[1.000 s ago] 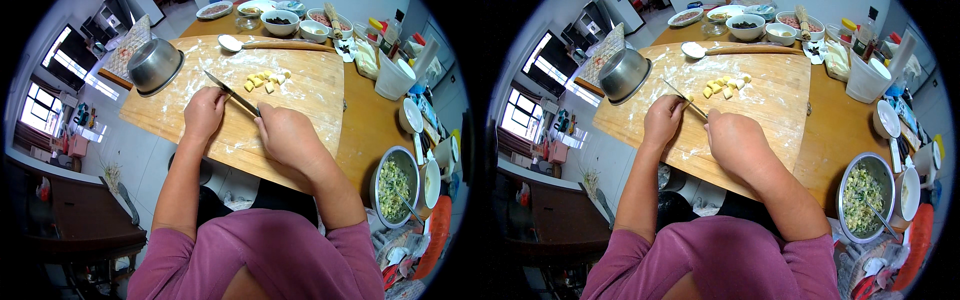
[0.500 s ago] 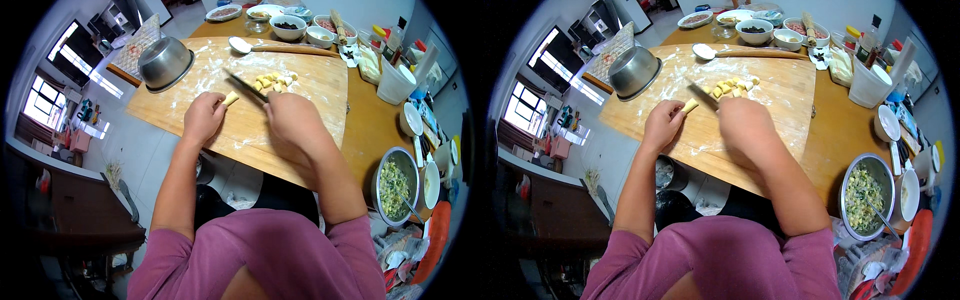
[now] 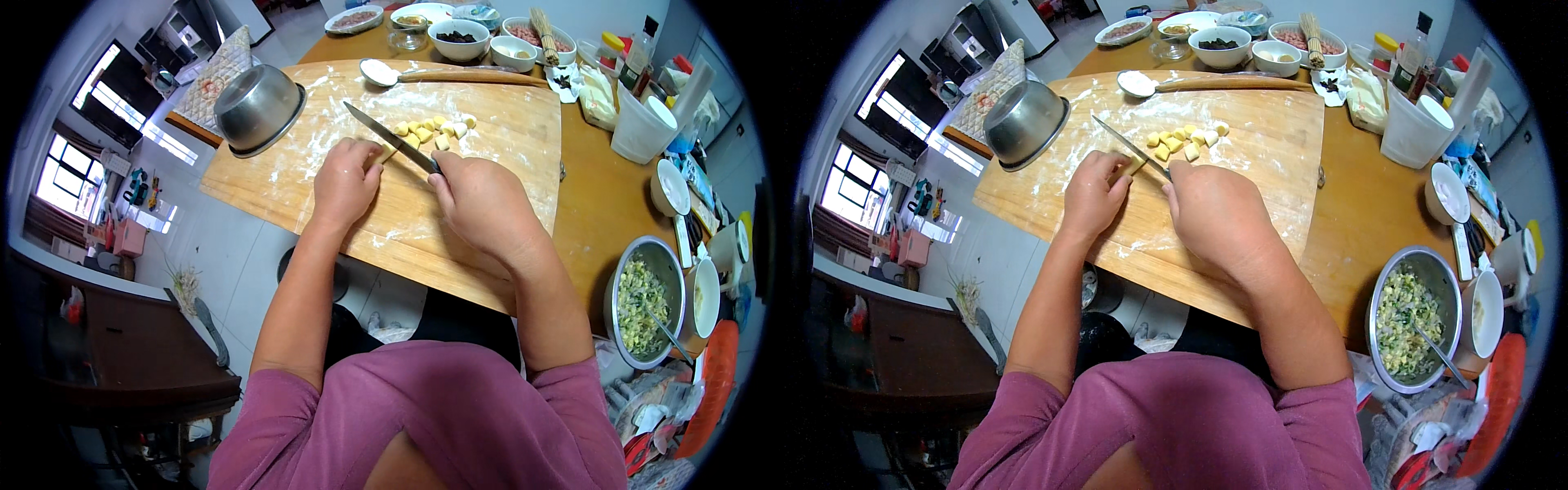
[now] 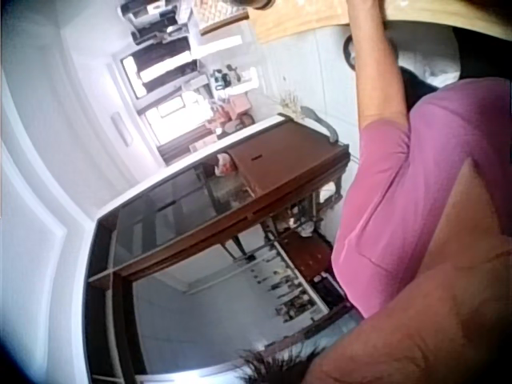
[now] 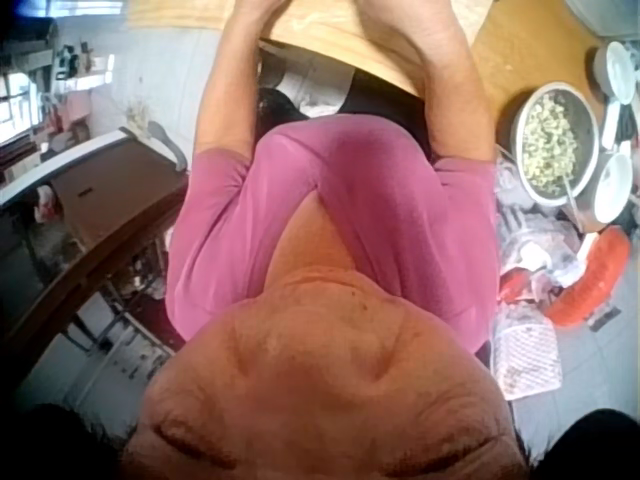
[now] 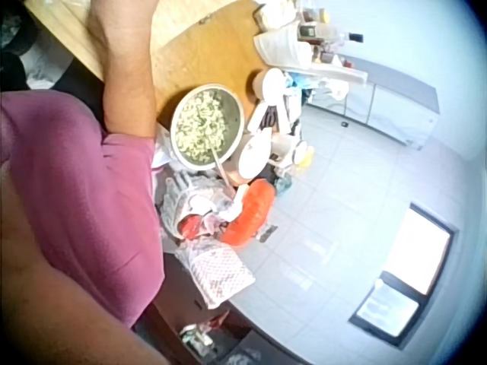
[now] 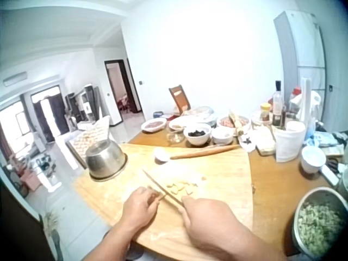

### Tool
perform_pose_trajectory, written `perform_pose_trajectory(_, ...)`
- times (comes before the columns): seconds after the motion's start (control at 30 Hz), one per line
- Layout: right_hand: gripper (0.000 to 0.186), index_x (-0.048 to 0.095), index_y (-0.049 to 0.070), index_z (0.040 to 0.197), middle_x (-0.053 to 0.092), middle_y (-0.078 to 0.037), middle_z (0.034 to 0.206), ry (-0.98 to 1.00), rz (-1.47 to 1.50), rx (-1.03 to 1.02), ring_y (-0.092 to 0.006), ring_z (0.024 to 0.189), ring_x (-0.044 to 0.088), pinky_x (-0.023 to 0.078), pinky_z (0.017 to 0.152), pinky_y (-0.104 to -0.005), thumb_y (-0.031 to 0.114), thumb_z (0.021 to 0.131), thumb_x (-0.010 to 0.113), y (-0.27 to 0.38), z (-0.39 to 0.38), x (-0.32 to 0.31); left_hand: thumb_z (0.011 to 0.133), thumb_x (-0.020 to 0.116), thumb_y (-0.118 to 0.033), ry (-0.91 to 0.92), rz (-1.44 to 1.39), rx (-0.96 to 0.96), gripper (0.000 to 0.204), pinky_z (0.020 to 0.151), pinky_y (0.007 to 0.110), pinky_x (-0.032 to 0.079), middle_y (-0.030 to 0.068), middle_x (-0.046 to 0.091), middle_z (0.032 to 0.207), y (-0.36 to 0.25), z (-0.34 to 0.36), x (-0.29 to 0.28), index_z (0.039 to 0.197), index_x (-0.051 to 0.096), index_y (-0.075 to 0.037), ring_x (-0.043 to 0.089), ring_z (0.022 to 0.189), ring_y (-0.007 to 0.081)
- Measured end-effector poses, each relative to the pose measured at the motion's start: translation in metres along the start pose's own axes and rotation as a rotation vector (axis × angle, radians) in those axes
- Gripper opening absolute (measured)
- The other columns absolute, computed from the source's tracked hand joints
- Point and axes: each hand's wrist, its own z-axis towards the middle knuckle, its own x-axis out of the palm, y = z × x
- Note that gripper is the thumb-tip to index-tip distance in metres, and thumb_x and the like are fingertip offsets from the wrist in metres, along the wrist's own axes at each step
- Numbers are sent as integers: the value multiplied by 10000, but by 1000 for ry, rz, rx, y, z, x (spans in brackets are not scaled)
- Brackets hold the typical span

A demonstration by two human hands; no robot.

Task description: The person rolls a long dough log on a floured wooden board, cuts it into small pieces with a knife, then rolls each piece into a ball and flattens it into a small disc. The discs are arranged on the board.

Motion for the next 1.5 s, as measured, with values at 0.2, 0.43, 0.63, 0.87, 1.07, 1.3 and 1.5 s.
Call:
perform_pose_trajectory(0.2,232,659,11,1101,721,-243,868,38,-24,-14,-445,843,705,550,777,-546,224,1036,595,-1,0,4,896,758,-132,3,4,1,219,839,436,556,150,669,1012,-1,1,-1,1100,746,-53,680,966,356)
perform_pose_trajectory(0.43,139,669,10,1024,740,-198,831,46,-127,-20,-388,807,750,594,738,-491,118,987,589,13,-7,12,880,755,-136,68,53,-35,202,872,457,543,123,656,1023,-1,2,-2,1077,761,-91,651,1034,343)
perform_pose_trajectory(0.63,156,698,3,1024,757,-210,886,110,-126,27,-386,847,759,603,775,-484,70,951,578,12,3,10,888,762,-140,39,46,9,220,868,453,544,156,664,1069,-6,-1,-7,1081,722,-41,661,1031,372)
perform_pose_trajectory(0.87,206,714,1,1066,760,-227,972,137,-96,63,-393,925,747,583,839,-495,147,1012,578,12,20,15,919,738,-120,-37,96,2,166,850,435,550,118,702,1063,-1,-9,-10,1082,730,-89,680,1037,341)
perform_pose_trajectory(1.07,271,671,1,1068,734,-240,946,40,2,47,-428,901,713,552,829,-530,249,1073,561,2,11,12,957,702,-108,-117,90,-30,126,826,436,557,124,729,1003,13,-8,-1,1075,741,-87,702,967,342)
perform_pose_trajectory(1.3,267,646,-2,1045,725,-213,834,-27,9,-60,-426,801,714,562,745,-535,255,1064,576,7,3,17,958,696,-118,-96,101,-15,137,833,435,560,136,731,1016,15,-4,-4,1078,746,-72,704,977,353)
perform_pose_trajectory(1.5,231,655,1,1019,731,-210,829,33,-36,-35,-407,803,733,578,741,-517,221,1049,589,9,4,18,950,691,-116,-67,93,-32,148,836,443,559,151,725,1017,12,-3,-5,1074,752,-65,700,978,368)
